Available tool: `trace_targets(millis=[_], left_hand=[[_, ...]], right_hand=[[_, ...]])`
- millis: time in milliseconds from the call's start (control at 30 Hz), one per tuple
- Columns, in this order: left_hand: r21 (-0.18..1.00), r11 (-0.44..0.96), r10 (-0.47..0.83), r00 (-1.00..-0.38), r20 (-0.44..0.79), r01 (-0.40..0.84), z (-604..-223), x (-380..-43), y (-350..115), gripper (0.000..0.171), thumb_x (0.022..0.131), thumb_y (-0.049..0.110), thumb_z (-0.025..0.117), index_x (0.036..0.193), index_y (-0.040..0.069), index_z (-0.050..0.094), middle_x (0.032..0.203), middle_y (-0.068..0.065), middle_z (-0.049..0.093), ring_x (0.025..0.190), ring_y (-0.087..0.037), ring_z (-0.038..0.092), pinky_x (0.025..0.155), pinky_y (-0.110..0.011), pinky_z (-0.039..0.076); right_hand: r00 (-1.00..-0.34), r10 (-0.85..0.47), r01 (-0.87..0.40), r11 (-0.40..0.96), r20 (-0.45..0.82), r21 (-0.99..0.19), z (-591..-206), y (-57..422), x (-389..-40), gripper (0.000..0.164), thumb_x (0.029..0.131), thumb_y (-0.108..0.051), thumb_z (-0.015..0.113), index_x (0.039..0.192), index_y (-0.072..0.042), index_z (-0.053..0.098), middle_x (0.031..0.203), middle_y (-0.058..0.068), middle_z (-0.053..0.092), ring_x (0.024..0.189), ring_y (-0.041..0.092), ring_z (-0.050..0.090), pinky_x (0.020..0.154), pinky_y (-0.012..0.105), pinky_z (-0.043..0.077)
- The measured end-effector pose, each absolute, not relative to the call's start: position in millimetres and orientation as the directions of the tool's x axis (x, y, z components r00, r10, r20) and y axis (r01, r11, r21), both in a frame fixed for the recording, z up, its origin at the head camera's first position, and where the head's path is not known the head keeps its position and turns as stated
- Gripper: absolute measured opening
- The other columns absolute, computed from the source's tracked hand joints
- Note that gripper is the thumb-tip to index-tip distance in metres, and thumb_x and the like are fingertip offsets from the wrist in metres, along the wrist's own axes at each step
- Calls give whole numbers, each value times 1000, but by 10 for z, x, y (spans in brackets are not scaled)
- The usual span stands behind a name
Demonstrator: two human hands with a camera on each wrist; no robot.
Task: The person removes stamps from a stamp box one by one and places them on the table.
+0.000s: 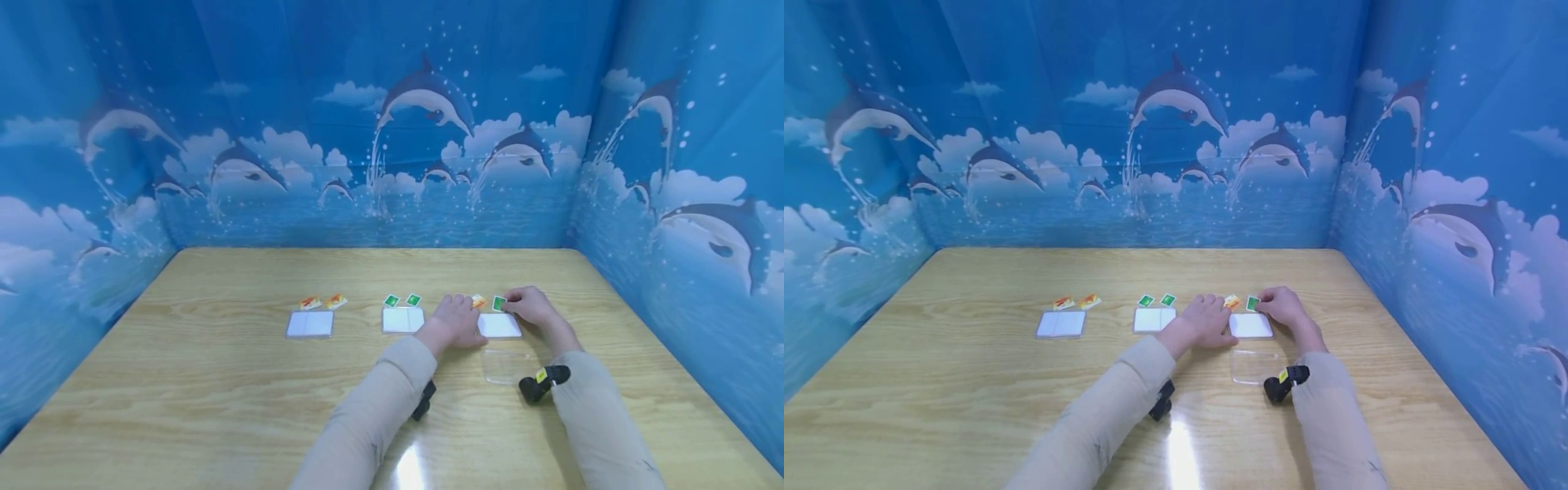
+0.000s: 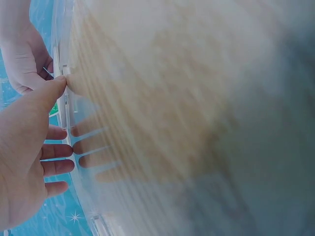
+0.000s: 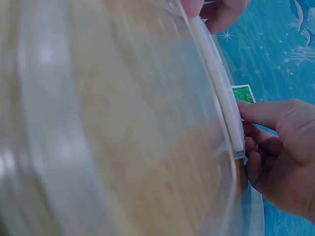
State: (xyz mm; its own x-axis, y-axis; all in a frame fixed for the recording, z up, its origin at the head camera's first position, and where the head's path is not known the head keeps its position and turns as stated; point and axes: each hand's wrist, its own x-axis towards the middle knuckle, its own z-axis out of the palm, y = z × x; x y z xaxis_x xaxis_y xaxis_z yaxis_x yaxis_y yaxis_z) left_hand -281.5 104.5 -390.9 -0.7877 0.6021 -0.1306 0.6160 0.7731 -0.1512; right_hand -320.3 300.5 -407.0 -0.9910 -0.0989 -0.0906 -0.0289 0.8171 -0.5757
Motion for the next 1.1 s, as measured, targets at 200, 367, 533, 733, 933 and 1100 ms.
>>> trace_targets(millis=[200,367,533,733,933,1100], left_hand=[[-155,771,603,-787,-131,617,-3914,-2821,1037,67,88,65,40,132,14,49,133,-4,44,123,-18,38,105,-35,26],[-163,769,605,-786,-127,619,-3905,-2821,1037,68,87,65,40,132,15,49,133,-4,44,123,-18,38,105,-35,26],[-169,768,605,-786,-123,618,-3905,-2819,1039,68,87,65,40,131,14,49,133,-4,45,123,-19,39,105,-35,26],[-138,779,599,-790,-128,612,-3903,-2839,1020,67,87,65,41,130,14,50,132,-3,46,121,-18,40,105,-35,26],[-106,784,600,-790,-128,612,-3885,-2865,979,64,88,63,41,129,15,51,130,-1,48,121,-17,40,104,-34,26],[-107,769,623,-776,-99,630,-3862,-2869,969,59,89,63,41,124,18,55,125,2,53,117,-15,44,101,-34,30]], right_hand=[[-991,-96,-27,820,-91,-571,-4065,2982,-3204,33,88,-15,60,114,6,59,107,21,59,99,34,52,88,48,41],[-991,-91,-20,818,-95,-575,-4050,2962,-3197,34,88,-14,60,117,5,57,105,20,58,96,32,52,85,46,41],[-991,-105,-41,816,-78,-576,-4062,2973,-3203,33,88,-14,60,116,4,58,103,19,58,95,31,51,84,46,41],[-990,-121,-59,809,-67,-584,-4051,2986,-3213,34,89,-15,59,116,4,57,103,20,58,96,32,52,84,46,42],[-985,-137,-46,802,-108,-596,-3980,3006,-3170,40,91,-19,56,122,6,51,112,24,55,104,36,50,89,49,40],[-984,-148,-69,828,-99,-557,-3962,3052,-3141,43,93,-23,52,123,7,50,115,26,54,107,39,49,90,51,39]])
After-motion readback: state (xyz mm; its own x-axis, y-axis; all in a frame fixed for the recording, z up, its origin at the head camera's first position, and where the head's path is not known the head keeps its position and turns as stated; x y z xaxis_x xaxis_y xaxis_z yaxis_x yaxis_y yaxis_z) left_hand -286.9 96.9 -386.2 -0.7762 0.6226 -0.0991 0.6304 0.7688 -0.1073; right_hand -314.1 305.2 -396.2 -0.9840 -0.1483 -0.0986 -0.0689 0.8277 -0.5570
